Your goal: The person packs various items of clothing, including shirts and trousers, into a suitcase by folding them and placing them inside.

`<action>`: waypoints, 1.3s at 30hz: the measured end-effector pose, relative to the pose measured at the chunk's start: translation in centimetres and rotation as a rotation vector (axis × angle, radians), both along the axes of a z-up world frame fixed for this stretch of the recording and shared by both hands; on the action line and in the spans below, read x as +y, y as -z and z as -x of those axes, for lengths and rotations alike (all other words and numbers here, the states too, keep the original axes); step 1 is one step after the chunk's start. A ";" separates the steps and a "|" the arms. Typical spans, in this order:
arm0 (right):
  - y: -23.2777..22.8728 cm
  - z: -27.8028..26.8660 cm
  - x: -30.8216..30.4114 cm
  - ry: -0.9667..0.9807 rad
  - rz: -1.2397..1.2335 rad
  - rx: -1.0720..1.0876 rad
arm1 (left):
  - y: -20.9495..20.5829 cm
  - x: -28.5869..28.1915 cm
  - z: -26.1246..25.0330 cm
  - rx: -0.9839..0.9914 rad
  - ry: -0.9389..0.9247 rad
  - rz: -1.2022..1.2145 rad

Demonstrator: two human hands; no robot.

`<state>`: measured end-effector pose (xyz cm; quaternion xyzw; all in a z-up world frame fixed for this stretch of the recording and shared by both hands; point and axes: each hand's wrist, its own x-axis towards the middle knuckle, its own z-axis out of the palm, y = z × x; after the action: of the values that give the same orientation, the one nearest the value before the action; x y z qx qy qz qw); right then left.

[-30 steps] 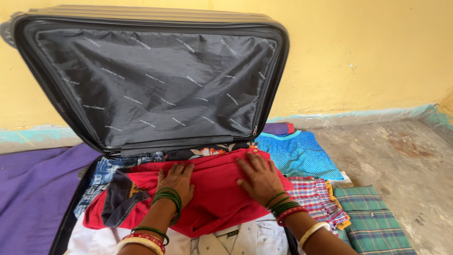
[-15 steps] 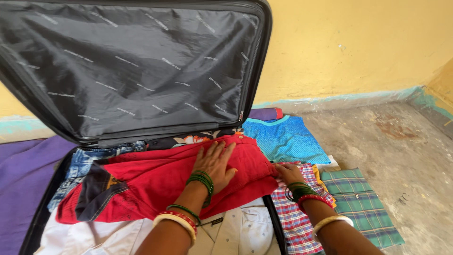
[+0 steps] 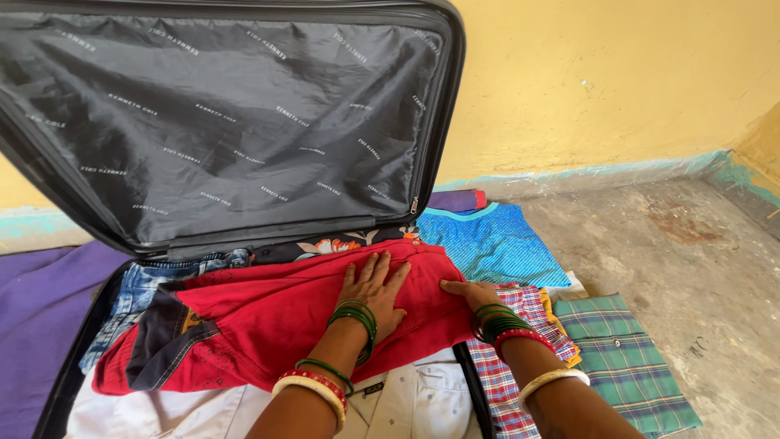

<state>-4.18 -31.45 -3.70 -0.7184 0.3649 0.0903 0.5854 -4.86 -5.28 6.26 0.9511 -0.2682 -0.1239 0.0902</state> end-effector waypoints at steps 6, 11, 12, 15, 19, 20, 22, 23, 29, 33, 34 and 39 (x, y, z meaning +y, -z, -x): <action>-0.9 -0.3 0.8 0.049 -0.041 -0.120 | 0.0 0.2 -0.2 0.042 0.009 0.003; -3.2 -1.2 2.3 -0.041 0.159 -0.217 | 2.9 0.5 -2.4 0.012 -0.050 0.361; -3.8 -1.2 2.6 -0.053 0.215 -0.204 | 3.7 1.0 -3.0 -0.042 -0.080 0.640; -5.2 -1.2 3.6 -0.025 0.194 -0.223 | 5.3 3.6 -5.6 -0.052 -0.341 0.929; -7.9 -1.7 5.7 -0.027 0.250 -0.277 | 7.5 9.2 -8.8 -0.136 -0.568 0.856; -8.8 -1.7 6.4 -0.067 0.224 -0.362 | 7.9 10.8 -9.5 0.117 -0.620 1.082; -10.8 -2.1 8.3 -0.115 0.195 -0.448 | 8.1 14.1 -9.8 0.373 -0.668 1.304; -11.8 -2.6 9.8 -0.119 0.191 -0.498 | 7.4 16.0 -9.8 0.508 -0.747 1.243; -15.0 -2.5 22.6 -0.337 0.243 -0.776 | 1.8 22.3 -6.0 0.860 -0.876 1.189; -14.2 -0.6 30.4 -0.735 0.021 -0.865 | 1.3 24.4 -5.0 0.977 -0.946 1.421; -13.9 -0.7 30.9 -0.738 0.021 -0.866 | 2.1 24.9 -5.2 0.976 -0.946 1.424; -10.0 -3.4 27.3 -0.668 0.287 -0.846 | 7.2 26.4 -7.1 0.562 -0.944 1.484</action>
<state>-0.77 -4.14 6.29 -0.8411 -0.1409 -0.0759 0.5167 2.24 21.14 -0.91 0.5953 0.1684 -0.0970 0.7797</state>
